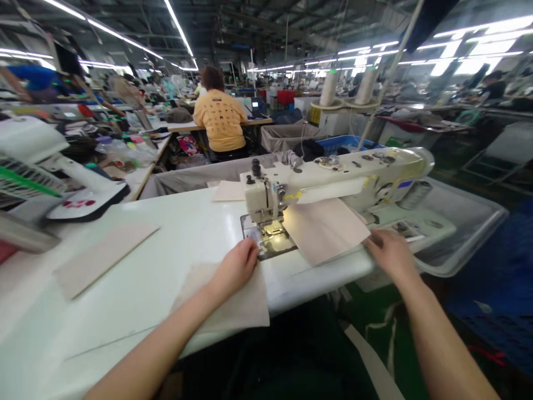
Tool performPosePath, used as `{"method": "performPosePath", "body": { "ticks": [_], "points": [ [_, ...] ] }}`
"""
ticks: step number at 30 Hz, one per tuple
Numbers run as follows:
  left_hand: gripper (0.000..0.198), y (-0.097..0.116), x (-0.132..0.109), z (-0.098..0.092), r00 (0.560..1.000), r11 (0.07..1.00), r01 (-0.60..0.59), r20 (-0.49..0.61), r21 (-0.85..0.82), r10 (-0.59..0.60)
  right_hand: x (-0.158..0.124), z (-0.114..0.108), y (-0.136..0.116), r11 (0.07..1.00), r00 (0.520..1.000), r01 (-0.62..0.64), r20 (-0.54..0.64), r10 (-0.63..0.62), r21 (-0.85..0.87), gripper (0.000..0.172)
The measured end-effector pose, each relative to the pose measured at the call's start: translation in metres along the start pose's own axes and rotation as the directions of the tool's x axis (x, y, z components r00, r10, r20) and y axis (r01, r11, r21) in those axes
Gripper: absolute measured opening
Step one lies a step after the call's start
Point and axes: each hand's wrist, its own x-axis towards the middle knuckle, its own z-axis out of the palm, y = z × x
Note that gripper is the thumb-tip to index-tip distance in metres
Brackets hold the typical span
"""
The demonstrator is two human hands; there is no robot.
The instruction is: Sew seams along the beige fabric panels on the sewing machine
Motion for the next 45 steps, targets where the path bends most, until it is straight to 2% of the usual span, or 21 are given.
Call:
{"method": "performPosePath", "body": {
  "ticks": [3, 5, 6, 7, 9, 10, 11, 12, 13, 14, 15, 17, 18, 20, 25, 30, 33, 36, 39, 42, 45],
  "points": [
    [0.015, -0.005, 0.0, 0.001, 1.0, 0.994, 0.011, 0.004, -0.112, -0.011, 0.001, 0.02, 0.022, 0.997, 0.996, 0.078, 0.04, -0.079, 0.022, 0.028],
    [0.015, -0.008, -0.001, 0.001, 0.999, 0.989, 0.037, 0.007, -0.146, -0.037, 0.001, 0.021, 0.022, 0.999, 0.999, 0.031, -0.016, -0.03, 0.023, 0.025],
    [0.015, -0.01, -0.002, 0.001, 0.999, 0.987, 0.049, 0.006, -0.154, -0.049, 0.0, 0.017, 0.019, 0.999, 0.997, -0.038, -0.064, 0.04, 0.02, 0.025],
    [0.015, -0.011, -0.002, 0.001, 0.998, 0.985, 0.057, 0.006, -0.166, -0.057, -0.001, 0.011, 0.013, 0.991, 0.982, -0.133, -0.135, 0.134, 0.017, 0.025],
    [0.016, -0.011, -0.004, 0.0, 0.998, 0.979, 0.068, 0.008, -0.19, -0.068, -0.008, -0.003, -0.007, 0.94, 0.899, -0.339, -0.284, 0.334, 0.033, 0.027],
    [0.016, -0.012, -0.004, 0.0, 0.997, 0.977, 0.073, 0.01, -0.201, -0.072, -0.013, -0.009, -0.021, 0.914, 0.836, -0.402, -0.382, 0.393, 0.058, 0.029],
    [0.016, -0.012, -0.005, 0.0, 0.997, 0.975, 0.077, 0.012, -0.211, -0.076, -0.02, -0.014, -0.038, 0.915, 0.831, -0.391, -0.389, 0.397, 0.1, 0.03],
    [0.017, -0.012, -0.005, 0.0, 0.997, 0.972, 0.08, 0.015, -0.22, -0.078, -0.027, -0.016, -0.058, 0.931, 0.862, -0.337, -0.352, 0.366, 0.141, 0.033],
    [0.017, -0.012, -0.005, 0.0, 0.997, 0.97, 0.082, 0.016, -0.227, -0.08, -0.034, -0.015, -0.079, 0.954, 0.93, -0.243, -0.236, 0.28, 0.174, 0.036],
    [0.017, -0.012, -0.004, 0.001, 0.997, 0.969, 0.082, 0.017, -0.234, -0.081, -0.042, -0.012, -0.101, 0.967, 0.982, -0.128, -0.106, 0.154, 0.221, 0.038],
    [0.017, -0.012, -0.004, 0.002, 0.997, 0.968, 0.081, 0.015, -0.238, -0.079, -0.048, -0.006, -0.122, 0.961, 0.999, -0.017, -0.026, 0.025, 0.276, 0.038],
    [0.016, -0.013, -0.005, 0.003, 0.997, 0.968, 0.073, 0.006, -0.24, -0.073, -0.058, 0.011, -0.159, 0.906, 0.967, 0.174, 0.105, -0.23, 0.385, 0.034],
    [0.016, -0.013, -0.006, 0.003, 0.998, 0.969, 0.067, -0.001, -0.238, -0.069, -0.062, 0.02, -0.174, 0.887, 0.948, 0.221, 0.123, -0.292, 0.405, 0.031],
    [0.016, -0.013, -0.007, 0.004, 0.998, 0.972, 0.053, -0.017, -0.227, -0.059, -0.064, 0.037, -0.195, 0.881, 0.931, 0.266, 0.134, -0.34, 0.391, 0.029],
    [0.016, -0.012, -0.01, 0.004, 0.998, 0.981, 0.021, -0.059, -0.194, -0.033, -0.062, 0.059, -0.214, 0.896, 0.898, 0.303, 0.217, -0.383, 0.325, 0.026],
    [0.016, -0.012, -0.011, 0.005, 0.998, 0.982, 0.01, -0.061, -0.187, -0.021, -0.057, 0.063, -0.222, 0.893, 0.884, 0.299, 0.255, -0.392, 0.336, 0.024],
    [0.017, -0.012, -0.011, 0.004, 0.999, 0.979, 0.024, -0.043, -0.201, -0.033, -0.055, 0.061, -0.223, 0.895, 0.898, 0.282, 0.232, -0.373, 0.345, 0.025],
    [0.017, -0.012, -0.012, 0.003, 0.999, 0.973, 0.038, -0.02, -0.227, -0.043, -0.056, 0.055, -0.219, 0.903, 0.927, 0.224, 0.207, -0.314, 0.367, 0.027],
    [0.018, -0.012, -0.014, 0.001, 0.999, 0.974, 0.031, -0.011, -0.226, -0.035, -0.065, 0.041, -0.214, 0.919, 0.935, 0.129, 0.262, -0.238, 0.372, 0.029],
    [0.017, -0.011, -0.018, 0.0, 1.0, 0.979, 0.007, -0.011, -0.204, -0.009, -0.082, 0.023, -0.211, 0.937, 0.909, 0.057, 0.371, -0.192, 0.344, 0.024],
    [0.014, -0.007, -0.024, -0.001, 0.999, 0.981, -0.033, -0.006, -0.191, 0.033, -0.105, 0.011, -0.208, 0.948, 0.883, 0.07, 0.424, -0.203, 0.31, 0.017]
  ]
}}
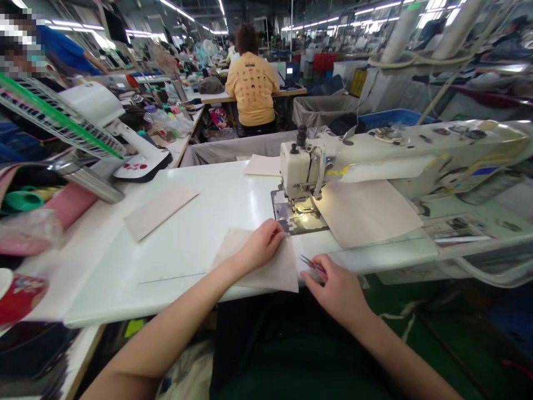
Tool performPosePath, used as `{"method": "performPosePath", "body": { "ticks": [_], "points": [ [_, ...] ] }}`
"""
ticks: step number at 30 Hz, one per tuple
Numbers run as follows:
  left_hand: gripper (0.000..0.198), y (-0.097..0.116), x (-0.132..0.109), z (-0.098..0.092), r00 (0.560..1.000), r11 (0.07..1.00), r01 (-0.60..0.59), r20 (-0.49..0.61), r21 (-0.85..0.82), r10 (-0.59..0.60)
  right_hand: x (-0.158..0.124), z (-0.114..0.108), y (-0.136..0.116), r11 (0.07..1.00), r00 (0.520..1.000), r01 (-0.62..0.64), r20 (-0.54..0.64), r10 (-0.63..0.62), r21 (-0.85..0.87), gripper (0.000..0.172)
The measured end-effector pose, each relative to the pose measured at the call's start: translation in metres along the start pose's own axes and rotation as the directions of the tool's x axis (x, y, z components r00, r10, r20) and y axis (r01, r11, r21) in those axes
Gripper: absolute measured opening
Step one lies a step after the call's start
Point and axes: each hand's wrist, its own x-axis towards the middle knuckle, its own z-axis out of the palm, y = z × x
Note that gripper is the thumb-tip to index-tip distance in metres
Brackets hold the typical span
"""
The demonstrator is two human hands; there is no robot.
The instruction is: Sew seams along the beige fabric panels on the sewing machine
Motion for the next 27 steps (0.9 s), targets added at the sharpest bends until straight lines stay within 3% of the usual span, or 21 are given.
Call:
{"method": "performPosePath", "body": {
  "ticks": [3, 8, 15, 17, 22, 27],
  "points": [
    [0.011, 0.011, -0.008, 0.0, 0.994, 0.994, -0.105, 0.03, -0.033, 0.106, -0.023, 0.007, 0.003, 0.999, 0.999, 0.033, 0.001, -0.033, -0.037, 0.029],
    [0.012, 0.026, -0.018, 0.008, 0.976, 0.983, -0.155, 0.141, -0.1, 0.168, -0.037, 0.028, 0.014, 0.984, 0.969, 0.176, -0.175, -0.174, -0.005, 0.035],
    [0.011, 0.011, -0.019, 0.016, 0.964, 0.972, -0.144, 0.195, -0.183, 0.18, -0.023, 0.03, 0.019, 0.915, 0.897, 0.402, -0.186, -0.401, -0.036, 0.03],
    [0.01, 0.009, -0.02, 0.015, 0.965, 0.97, -0.137, 0.196, -0.201, 0.177, -0.017, 0.026, 0.017, 0.924, 0.912, 0.382, -0.149, -0.382, -0.029, 0.03],
    [0.012, 0.008, -0.021, 0.018, 0.97, 0.967, -0.12, 0.179, -0.223, 0.162, 0.005, 0.017, 0.012, 0.982, 0.982, 0.184, -0.057, -0.181, 0.04, 0.017],
    [0.012, 0.007, -0.02, 0.023, 0.977, 0.964, -0.14, 0.124, -0.225, 0.171, 0.02, 0.013, 0.005, 0.989, 0.993, 0.104, 0.049, -0.11, 0.106, 0.016]
  ]
}}
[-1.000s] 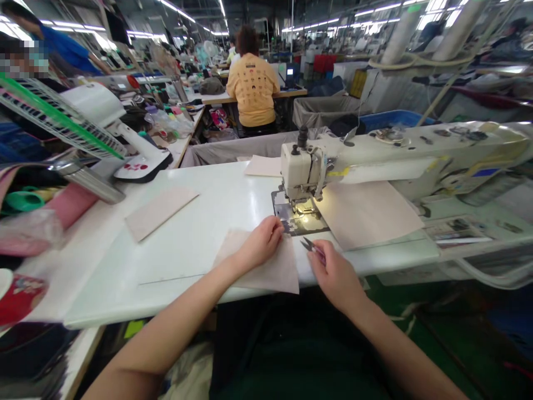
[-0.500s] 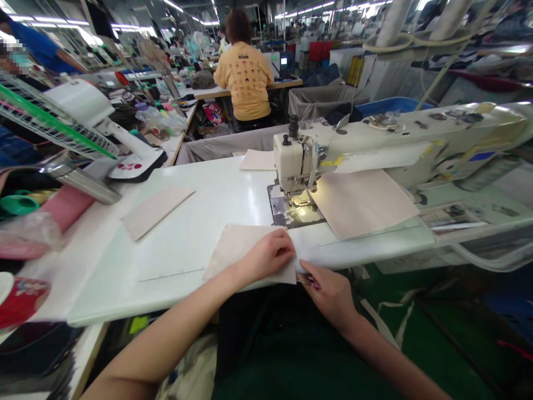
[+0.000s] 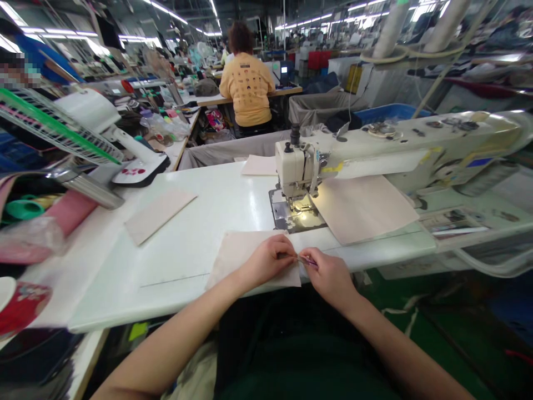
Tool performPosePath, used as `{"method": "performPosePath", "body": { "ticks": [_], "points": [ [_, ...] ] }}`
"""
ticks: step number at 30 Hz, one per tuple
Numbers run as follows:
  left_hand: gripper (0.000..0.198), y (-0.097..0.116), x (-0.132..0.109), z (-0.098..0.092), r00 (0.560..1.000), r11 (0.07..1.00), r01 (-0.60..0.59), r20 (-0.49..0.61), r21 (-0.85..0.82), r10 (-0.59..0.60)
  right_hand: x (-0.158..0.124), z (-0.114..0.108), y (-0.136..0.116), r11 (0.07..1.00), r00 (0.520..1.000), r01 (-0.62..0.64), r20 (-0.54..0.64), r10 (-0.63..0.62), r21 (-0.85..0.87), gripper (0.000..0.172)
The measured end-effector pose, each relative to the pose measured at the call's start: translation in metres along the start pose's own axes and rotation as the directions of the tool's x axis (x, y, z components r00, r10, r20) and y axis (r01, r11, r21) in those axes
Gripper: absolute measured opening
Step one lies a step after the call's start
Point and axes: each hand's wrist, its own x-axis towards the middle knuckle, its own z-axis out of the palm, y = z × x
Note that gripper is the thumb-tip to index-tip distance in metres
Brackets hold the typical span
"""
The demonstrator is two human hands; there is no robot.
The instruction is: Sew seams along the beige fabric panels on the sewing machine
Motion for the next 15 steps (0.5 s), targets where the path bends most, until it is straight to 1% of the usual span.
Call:
{"method": "performPosePath", "body": {
  "ticks": [2, 4, 6, 7, 9, 11, 13, 15],
  "points": [
    [0.012, 0.001, 0.0, -0.001, 1.0, 1.0, 0.021, -0.005, 0.02, -0.021, 0.002, -0.003, -0.002, 0.998, 0.999, -0.048, -0.018, 0.049, 0.044, 0.018],
    [0.011, 0.002, -0.001, -0.004, 0.997, 0.996, 0.077, -0.026, 0.042, -0.076, 0.001, -0.008, -0.003, 0.989, 0.989, -0.124, -0.069, 0.13, 0.087, 0.026],
    [0.009, 0.002, -0.001, -0.007, 0.991, 0.991, 0.127, -0.054, 0.045, -0.125, 0.0, -0.015, -0.003, 0.978, 0.976, -0.182, -0.098, 0.192, 0.099, 0.034],
    [0.009, 0.001, 0.0, -0.008, 0.988, 0.989, 0.14, -0.065, 0.039, -0.137, -0.001, -0.019, -0.003, 0.978, 0.975, -0.192, -0.093, 0.199, 0.088, 0.034],
    [0.008, 0.0, 0.001, -0.009, 0.987, 0.989, 0.144, -0.074, 0.028, -0.142, -0.004, -0.025, -0.003, 0.986, 0.984, -0.166, -0.062, 0.168, 0.032, 0.029],
    [0.009, 0.0, 0.003, -0.01, 0.987, 0.989, 0.147, -0.075, 0.031, -0.144, -0.005, -0.028, -0.003, 0.993, 0.993, -0.111, -0.032, 0.11, -0.047, 0.024],
    [0.009, 0.002, 0.004, -0.01, 0.987, 0.988, 0.148, -0.074, 0.04, -0.144, -0.006, -0.025, -0.004, 0.993, 0.999, -0.05, -0.011, 0.049, -0.107, 0.021],
    [0.01, 0.005, 0.006, -0.011, 0.988, 0.989, 0.142, -0.071, 0.044, -0.139, -0.004, -0.02, -0.005, 0.991, 1.0, -0.001, 0.009, 0.002, -0.133, 0.018]
  ]
}}
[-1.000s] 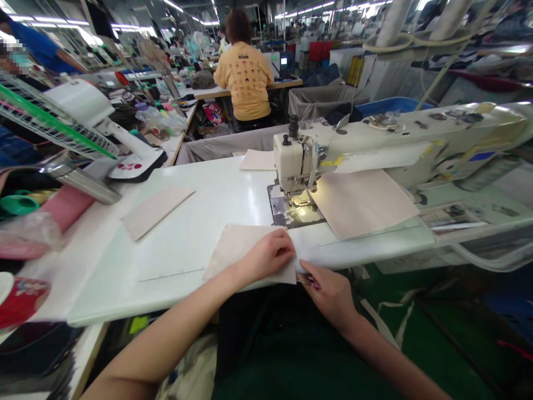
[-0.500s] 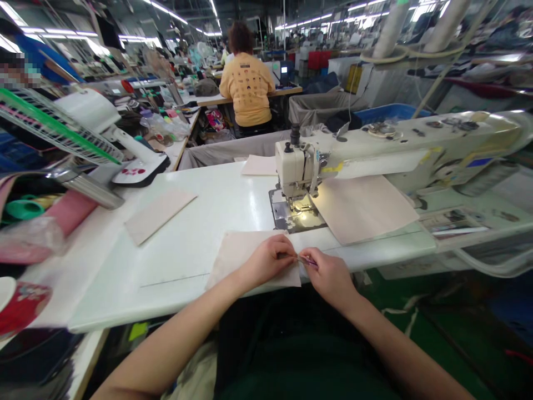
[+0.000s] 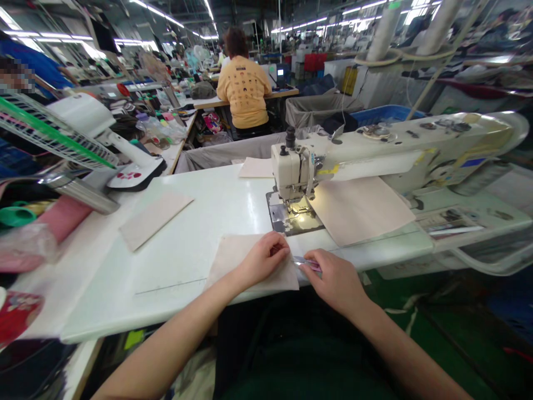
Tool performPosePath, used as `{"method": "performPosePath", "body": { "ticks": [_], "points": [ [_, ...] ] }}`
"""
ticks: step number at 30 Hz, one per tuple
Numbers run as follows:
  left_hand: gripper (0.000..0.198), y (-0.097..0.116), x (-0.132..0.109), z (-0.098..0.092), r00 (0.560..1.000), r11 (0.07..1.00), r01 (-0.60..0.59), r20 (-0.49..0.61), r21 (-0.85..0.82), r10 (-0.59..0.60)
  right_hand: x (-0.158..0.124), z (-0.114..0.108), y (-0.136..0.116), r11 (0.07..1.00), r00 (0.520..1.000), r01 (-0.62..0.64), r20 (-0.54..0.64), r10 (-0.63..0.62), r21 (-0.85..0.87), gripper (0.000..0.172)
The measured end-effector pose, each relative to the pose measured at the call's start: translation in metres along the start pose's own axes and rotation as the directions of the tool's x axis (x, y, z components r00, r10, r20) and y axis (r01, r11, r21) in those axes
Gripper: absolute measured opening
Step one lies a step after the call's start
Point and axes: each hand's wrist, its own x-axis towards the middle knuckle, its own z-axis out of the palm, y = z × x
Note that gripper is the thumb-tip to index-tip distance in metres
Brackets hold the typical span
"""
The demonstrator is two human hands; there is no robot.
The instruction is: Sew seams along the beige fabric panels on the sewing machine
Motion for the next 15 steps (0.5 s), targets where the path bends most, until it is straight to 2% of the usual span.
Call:
{"method": "performPosePath", "body": {
  "ticks": [4, 7, 12, 15],
  "points": [
    [0.011, 0.003, 0.0, -0.001, 1.0, 1.0, -0.009, 0.014, 0.007, 0.009, 0.005, 0.011, -0.002, 0.998, 0.998, 0.064, 0.005, -0.064, -0.016, 0.018],
    [0.012, 0.002, -0.001, -0.001, 1.0, 1.0, -0.005, 0.025, 0.013, 0.004, 0.007, 0.012, 0.0, 0.998, 0.997, 0.067, -0.044, -0.067, 0.0, 0.023],
    [0.012, 0.005, 0.002, -0.007, 0.995, 0.988, 0.096, 0.023, -0.124, -0.094, 0.001, -0.001, 0.015, 0.997, 0.967, -0.061, -0.245, 0.069, 0.042, 0.028],
    [0.01, 0.022, 0.014, -0.018, 0.997, 0.99, 0.064, -0.035, -0.124, -0.068, -0.008, -0.017, 0.029, 0.986, 0.92, -0.152, -0.354, 0.168, 0.072, 0.033]
  ]
}}
